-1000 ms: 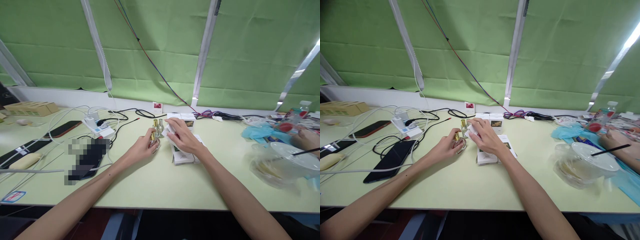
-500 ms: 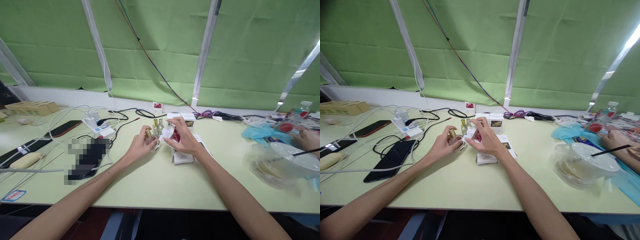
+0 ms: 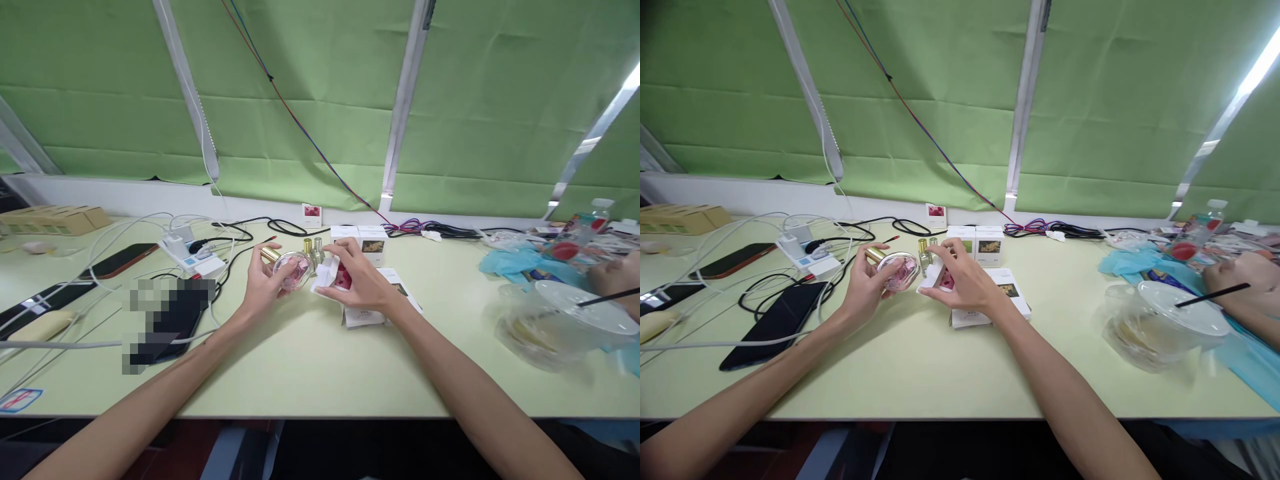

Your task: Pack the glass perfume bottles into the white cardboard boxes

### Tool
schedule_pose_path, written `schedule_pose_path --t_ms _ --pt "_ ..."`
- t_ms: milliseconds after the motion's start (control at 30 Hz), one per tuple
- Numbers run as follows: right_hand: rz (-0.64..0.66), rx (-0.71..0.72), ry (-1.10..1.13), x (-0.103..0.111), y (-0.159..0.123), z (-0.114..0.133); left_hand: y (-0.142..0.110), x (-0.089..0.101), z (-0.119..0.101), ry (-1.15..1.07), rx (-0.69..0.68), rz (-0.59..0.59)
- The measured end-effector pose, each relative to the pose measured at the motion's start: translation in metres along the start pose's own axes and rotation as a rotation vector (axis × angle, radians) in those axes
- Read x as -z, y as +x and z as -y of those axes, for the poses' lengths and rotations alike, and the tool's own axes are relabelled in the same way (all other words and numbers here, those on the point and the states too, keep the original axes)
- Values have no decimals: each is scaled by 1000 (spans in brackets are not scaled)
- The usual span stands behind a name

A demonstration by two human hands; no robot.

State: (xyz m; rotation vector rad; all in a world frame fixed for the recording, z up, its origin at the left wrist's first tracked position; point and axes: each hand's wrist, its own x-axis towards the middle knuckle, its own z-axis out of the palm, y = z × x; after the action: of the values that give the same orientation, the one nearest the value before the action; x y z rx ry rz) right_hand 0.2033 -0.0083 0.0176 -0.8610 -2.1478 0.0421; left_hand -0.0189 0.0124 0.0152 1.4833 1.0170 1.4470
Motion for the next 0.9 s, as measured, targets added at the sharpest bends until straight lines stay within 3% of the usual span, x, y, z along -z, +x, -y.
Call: schedule_pose_path --t_ms 300,900 --pt "53 44 -8 -4 0 1 -1 -4 5 -18 86 98" --pt "78 85 14 -5 0 5 -5 -11 5 -20 108 60"
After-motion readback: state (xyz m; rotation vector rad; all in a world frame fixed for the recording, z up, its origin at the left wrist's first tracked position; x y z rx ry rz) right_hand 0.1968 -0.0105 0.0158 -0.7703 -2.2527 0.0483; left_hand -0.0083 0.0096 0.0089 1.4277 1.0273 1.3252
